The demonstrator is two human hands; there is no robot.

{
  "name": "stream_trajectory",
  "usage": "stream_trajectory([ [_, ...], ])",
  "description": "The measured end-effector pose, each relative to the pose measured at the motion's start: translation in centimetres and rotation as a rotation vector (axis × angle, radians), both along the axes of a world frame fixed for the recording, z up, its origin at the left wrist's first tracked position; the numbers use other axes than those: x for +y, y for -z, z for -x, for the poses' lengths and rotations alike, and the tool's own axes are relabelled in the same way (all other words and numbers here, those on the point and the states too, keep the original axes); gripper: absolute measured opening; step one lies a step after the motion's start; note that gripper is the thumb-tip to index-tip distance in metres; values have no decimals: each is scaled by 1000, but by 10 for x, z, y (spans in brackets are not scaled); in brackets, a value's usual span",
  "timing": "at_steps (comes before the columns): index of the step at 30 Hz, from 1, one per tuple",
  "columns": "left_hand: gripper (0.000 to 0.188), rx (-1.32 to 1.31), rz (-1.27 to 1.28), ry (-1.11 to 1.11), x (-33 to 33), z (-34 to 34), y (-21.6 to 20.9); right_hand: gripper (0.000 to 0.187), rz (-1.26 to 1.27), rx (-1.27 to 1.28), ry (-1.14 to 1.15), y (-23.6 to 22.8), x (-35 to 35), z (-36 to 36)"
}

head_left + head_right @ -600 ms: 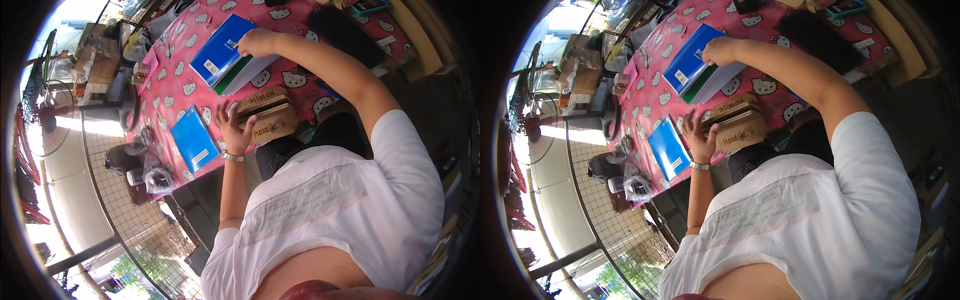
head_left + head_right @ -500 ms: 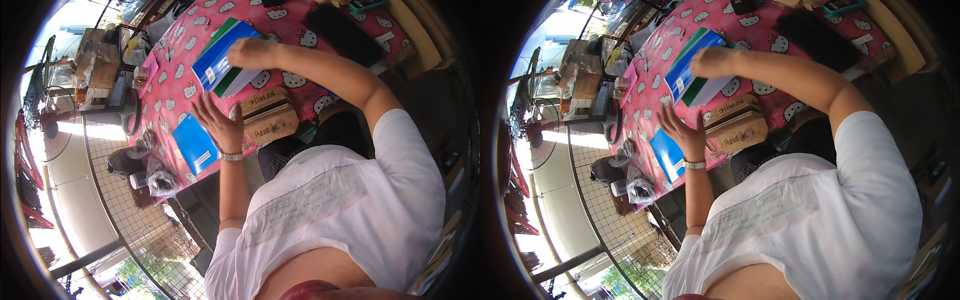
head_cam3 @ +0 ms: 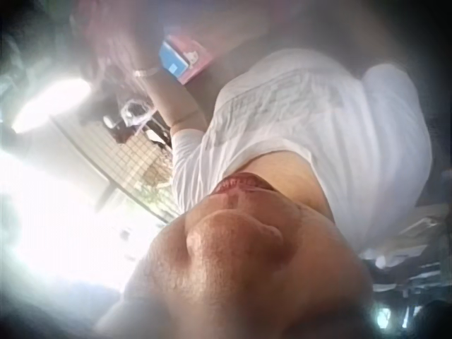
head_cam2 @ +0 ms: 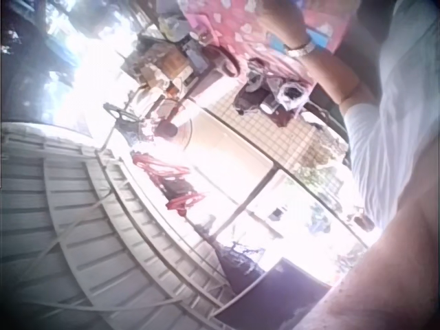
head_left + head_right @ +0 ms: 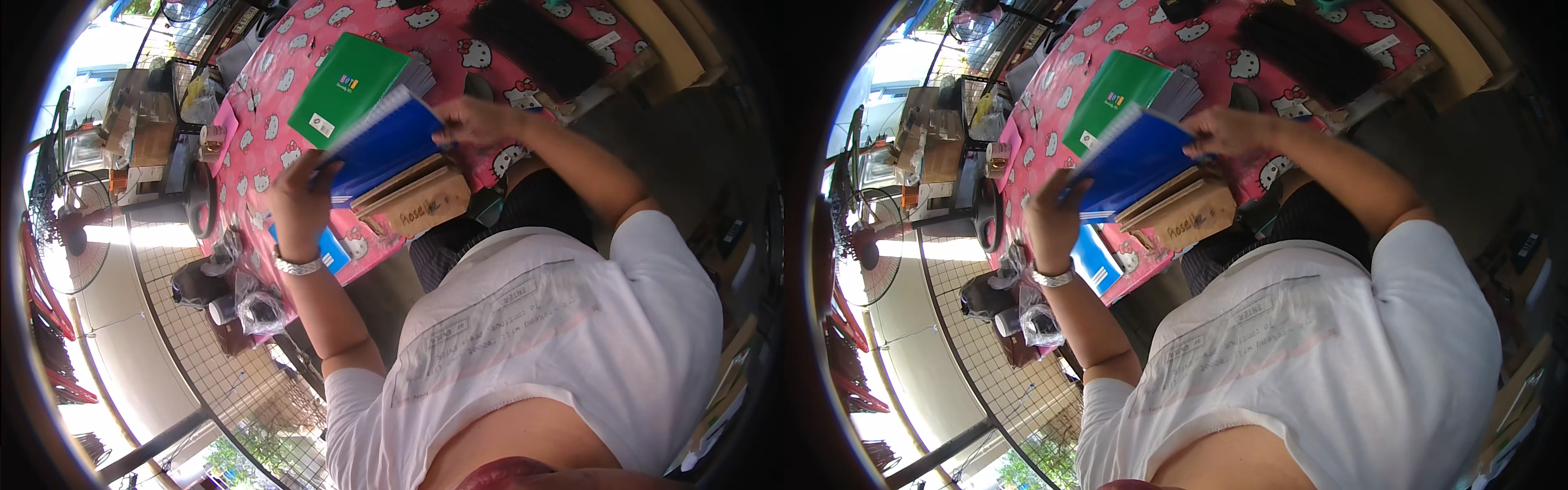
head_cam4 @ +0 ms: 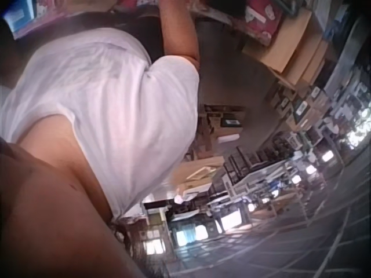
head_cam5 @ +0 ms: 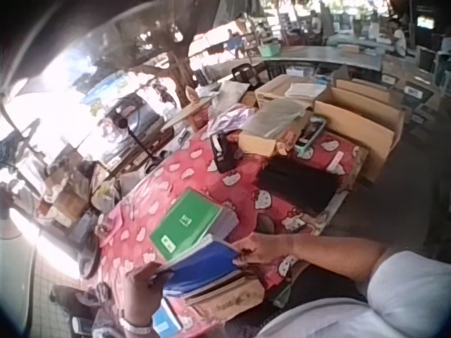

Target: The person organizes several notebooks on a table, writes in a spiral notebook by hand, and then places stacks of notebooks into a cardboard box.

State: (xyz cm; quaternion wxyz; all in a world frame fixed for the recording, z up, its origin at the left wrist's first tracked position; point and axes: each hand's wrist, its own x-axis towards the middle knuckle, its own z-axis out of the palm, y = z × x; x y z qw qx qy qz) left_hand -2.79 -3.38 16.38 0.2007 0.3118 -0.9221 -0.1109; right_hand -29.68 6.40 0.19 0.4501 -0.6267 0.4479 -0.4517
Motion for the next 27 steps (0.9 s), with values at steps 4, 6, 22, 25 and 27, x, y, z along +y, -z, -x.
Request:
stream_trajectory([
  [4, 28, -121, -1, -23, 11, 1, 16, 29, 54, 86, 271, 20, 32, -26],
  [6, 27, -141, 43, 31, 16, 6, 13, 32, 20, 88, 422, 32, 42, -48],
  [22, 27, -147, 140, -60, 54, 24, 76, 85, 321, 22, 520, 44, 71, -102],
  [25, 26, -29, 198, 67, 74, 49, 83, 74, 376, -49, 531, 48, 68, -98],
  [27, 25, -4, 263, 82, 77, 55, 91, 53, 640, 404, 460, 68, 43, -53],
])
